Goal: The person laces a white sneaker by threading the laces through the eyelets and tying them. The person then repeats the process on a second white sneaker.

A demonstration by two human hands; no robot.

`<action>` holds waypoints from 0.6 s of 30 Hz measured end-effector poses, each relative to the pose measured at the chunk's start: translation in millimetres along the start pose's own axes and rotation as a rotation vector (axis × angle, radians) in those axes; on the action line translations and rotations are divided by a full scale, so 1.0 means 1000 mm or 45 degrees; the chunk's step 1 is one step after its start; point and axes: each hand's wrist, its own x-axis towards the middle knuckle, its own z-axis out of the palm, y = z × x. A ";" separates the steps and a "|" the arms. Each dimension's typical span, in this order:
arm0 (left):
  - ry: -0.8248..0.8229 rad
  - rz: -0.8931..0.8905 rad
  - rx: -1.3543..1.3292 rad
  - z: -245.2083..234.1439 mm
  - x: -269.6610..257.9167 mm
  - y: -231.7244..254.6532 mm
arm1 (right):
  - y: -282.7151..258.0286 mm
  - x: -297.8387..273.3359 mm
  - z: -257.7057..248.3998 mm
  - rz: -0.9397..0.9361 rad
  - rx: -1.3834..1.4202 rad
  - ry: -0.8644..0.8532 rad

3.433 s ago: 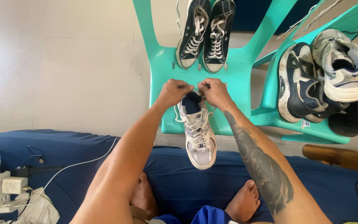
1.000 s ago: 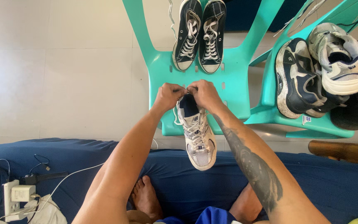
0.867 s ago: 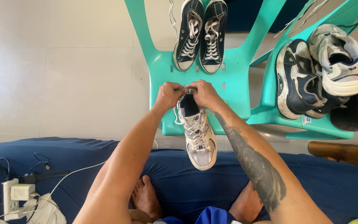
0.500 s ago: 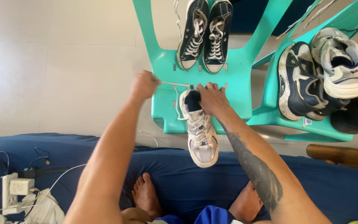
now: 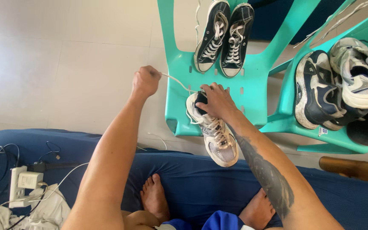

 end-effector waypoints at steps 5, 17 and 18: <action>-0.081 -0.065 0.040 0.007 -0.008 0.003 | -0.001 0.003 -0.002 -0.053 0.038 0.040; -0.410 0.039 0.421 0.038 -0.034 -0.029 | 0.036 0.003 0.006 0.111 0.229 0.173; -0.483 0.031 0.463 0.043 -0.036 -0.034 | 0.037 0.005 0.011 0.126 0.211 0.230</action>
